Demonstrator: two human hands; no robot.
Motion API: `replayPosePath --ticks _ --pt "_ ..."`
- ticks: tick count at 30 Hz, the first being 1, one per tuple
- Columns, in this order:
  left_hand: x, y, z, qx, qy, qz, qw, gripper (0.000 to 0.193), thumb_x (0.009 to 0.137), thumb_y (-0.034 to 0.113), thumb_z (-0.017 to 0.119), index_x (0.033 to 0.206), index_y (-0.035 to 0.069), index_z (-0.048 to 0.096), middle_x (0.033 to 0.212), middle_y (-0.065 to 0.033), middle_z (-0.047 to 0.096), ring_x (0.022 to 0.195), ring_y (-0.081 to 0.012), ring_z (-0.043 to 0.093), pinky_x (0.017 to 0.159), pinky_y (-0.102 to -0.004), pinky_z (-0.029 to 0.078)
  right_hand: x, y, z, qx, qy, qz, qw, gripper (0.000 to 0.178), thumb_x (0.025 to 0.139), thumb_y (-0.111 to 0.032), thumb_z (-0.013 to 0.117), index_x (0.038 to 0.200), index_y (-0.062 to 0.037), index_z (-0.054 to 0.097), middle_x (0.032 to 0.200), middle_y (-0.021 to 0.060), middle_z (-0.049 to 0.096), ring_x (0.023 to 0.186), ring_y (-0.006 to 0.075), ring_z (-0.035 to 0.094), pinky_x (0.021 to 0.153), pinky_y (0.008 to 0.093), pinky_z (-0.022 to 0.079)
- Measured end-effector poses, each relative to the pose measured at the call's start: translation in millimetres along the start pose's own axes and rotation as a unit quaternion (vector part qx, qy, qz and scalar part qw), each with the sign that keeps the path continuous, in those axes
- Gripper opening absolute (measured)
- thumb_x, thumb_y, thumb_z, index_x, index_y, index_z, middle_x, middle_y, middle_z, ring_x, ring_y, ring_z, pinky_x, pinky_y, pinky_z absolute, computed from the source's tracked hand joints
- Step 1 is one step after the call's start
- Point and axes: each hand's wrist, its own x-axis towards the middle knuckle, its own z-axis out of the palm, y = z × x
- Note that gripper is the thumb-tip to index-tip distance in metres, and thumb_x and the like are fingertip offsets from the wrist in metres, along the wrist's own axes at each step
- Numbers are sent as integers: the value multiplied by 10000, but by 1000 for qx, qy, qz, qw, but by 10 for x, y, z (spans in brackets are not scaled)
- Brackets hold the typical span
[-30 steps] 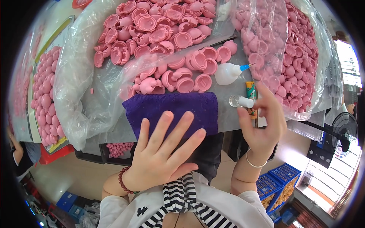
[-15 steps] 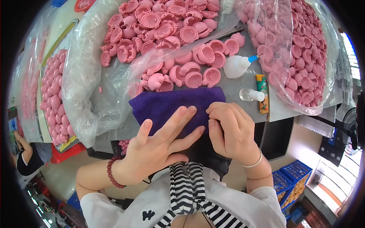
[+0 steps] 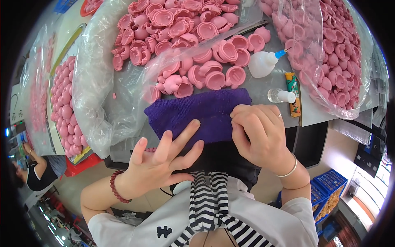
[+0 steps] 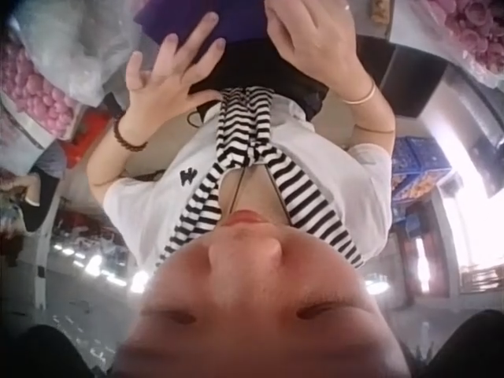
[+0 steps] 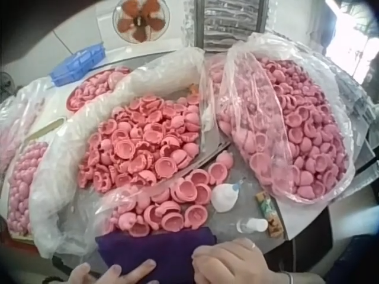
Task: Gluing and joining small pink plastic components on a factory assembly line.
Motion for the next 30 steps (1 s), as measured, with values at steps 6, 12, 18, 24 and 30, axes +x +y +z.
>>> replayPosePath --ticks 6,12,18,24,30 --pt "-146 -10 -17 69 -7 2 998 684 711 730 217 1172 255 390 1267 165 453 960 -141 365 985 -446 153 -10 15 9 -3 7 -1 1000 209 603 18 591 761 -67 484 785 17 562 626 160 534 582 279 370" --pt "-299 -30 -84 3 -10 -30 999 684 743 699 299 1181 185 402 1234 88 502 986 -169 361 974 -421 117 -5 -14 21 -9 16 -9 1000 205 602 21 590 757 -65 485 780 21 560 628 164 533 589 279 371" --pt "-449 1 -112 -257 192 -159 934 670 783 570 465 1248 96 372 1229 -94 495 980 -209 423 948 -412 198 -12 -43 -62 67 81 8 994 195 600 48 602 747 -54 526 699 36 568 583 183 542 554 266 413" --pt "50 346 -155 -975 198 -71 79 870 836 602 333 1376 36 -47 1393 -280 113 1272 -354 231 998 -412 233 78 12 -485 25 240 217 946 235 643 -36 651 870 -11 592 598 18 462 498 103 370 469 220 300" --pt "236 398 -20 -984 153 -10 -96 788 875 573 227 1364 83 -151 1442 -180 3 1300 -345 148 1025 -439 188 142 141 -436 -44 84 216 972 270 644 -61 696 900 -44 610 598 25 419 496 111 386 440 231 307"
